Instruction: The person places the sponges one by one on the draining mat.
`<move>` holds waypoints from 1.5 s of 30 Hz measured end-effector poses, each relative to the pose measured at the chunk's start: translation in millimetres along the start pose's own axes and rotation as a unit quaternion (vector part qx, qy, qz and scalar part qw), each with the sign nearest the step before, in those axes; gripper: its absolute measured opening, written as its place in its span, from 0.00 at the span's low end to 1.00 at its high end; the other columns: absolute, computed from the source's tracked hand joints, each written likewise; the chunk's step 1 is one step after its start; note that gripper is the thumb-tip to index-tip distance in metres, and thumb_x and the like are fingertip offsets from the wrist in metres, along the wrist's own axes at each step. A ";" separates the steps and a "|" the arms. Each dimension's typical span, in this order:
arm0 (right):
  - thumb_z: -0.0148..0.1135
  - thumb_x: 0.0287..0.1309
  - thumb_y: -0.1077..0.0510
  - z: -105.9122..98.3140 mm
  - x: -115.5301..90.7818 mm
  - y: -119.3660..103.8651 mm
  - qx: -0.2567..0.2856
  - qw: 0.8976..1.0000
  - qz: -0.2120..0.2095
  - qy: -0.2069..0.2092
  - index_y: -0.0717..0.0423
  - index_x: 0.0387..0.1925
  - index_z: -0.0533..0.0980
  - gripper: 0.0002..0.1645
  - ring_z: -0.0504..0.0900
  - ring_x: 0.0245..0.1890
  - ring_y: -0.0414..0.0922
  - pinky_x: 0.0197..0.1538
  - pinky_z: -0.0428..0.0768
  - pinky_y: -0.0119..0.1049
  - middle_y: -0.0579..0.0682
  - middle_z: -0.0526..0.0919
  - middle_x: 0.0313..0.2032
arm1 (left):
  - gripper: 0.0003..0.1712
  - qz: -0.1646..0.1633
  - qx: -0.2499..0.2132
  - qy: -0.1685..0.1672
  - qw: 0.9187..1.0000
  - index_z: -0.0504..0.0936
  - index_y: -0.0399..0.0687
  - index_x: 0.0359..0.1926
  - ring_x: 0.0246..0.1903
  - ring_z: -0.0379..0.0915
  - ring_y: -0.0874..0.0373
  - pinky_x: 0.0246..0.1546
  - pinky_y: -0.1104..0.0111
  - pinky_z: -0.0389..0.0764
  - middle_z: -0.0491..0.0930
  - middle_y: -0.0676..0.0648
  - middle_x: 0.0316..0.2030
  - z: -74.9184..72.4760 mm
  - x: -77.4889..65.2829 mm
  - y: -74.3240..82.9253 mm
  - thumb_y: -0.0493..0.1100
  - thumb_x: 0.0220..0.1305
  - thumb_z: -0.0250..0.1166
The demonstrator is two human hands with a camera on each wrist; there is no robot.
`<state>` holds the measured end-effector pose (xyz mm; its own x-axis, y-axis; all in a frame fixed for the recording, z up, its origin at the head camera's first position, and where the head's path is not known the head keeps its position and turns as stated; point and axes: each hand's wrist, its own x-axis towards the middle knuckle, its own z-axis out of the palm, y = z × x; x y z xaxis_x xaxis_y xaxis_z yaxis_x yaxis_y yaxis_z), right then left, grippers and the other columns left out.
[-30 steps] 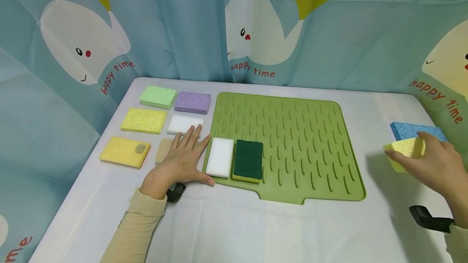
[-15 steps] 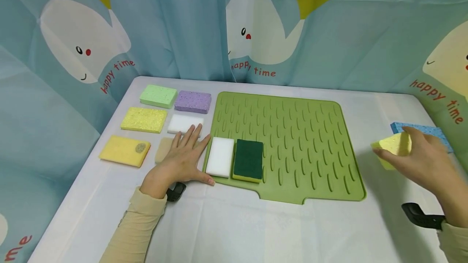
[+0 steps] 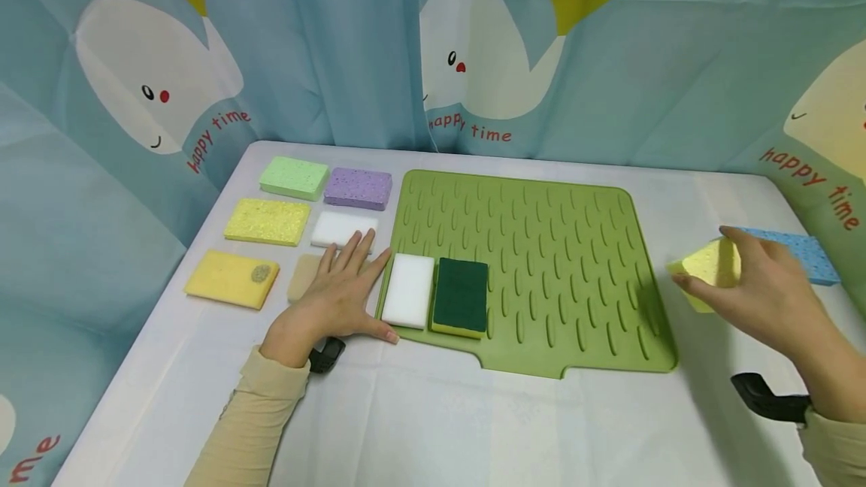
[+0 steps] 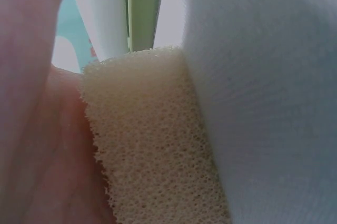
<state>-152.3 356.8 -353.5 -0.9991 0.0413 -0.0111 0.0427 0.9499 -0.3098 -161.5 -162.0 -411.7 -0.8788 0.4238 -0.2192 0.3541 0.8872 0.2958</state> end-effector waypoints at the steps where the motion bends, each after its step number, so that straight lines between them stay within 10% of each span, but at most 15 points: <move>1: 0.63 0.60 0.38 0.5 0.2 -1.2 0.002 1.000 -0.003 -0.001 0.70 0.74 0.50 0.57 0.55 0.59 0.81 0.47 0.62 0.74 0.87 0.56 0.61 | 0.77 0.001 0.000 0.001 1.000 0.47 0.50 0.79 0.78 0.23 0.42 0.74 0.39 0.31 0.29 0.39 0.79 0.0 0.0 0.2 0.78 0.36 0.73; 20: 0.69 0.55 0.42 11.8 -0.9 -25.6 0.015 0.998 -0.061 -0.019 0.65 0.74 0.52 0.58 0.60 0.54 0.78 0.35 0.69 0.66 0.83 0.58 0.61 | 0.77 0.000 0.007 -0.004 1.000 0.46 0.50 0.79 0.79 0.23 0.42 0.74 0.39 0.32 0.29 0.40 0.79 -1.6 1.6 3.2 0.78 0.36 0.72; 45: 0.72 0.52 0.38 27.9 -1.9 -59.1 0.027 0.992 -0.104 -0.066 0.60 0.76 0.51 0.61 0.58 0.61 0.78 0.49 0.65 0.77 0.80 0.57 0.65 | 0.77 -0.003 -0.003 -0.004 1.000 0.47 0.50 0.79 0.79 0.22 0.43 0.74 0.39 0.31 0.29 0.40 0.79 -1.7 0.1 0.9 0.77 0.35 0.73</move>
<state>-152.9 292.0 -361.6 -0.9778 -0.1991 -0.0651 -0.1619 0.9154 -0.3685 -161.8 -161.5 -409.9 -0.8785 0.4199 -0.2278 0.3469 0.8886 0.3002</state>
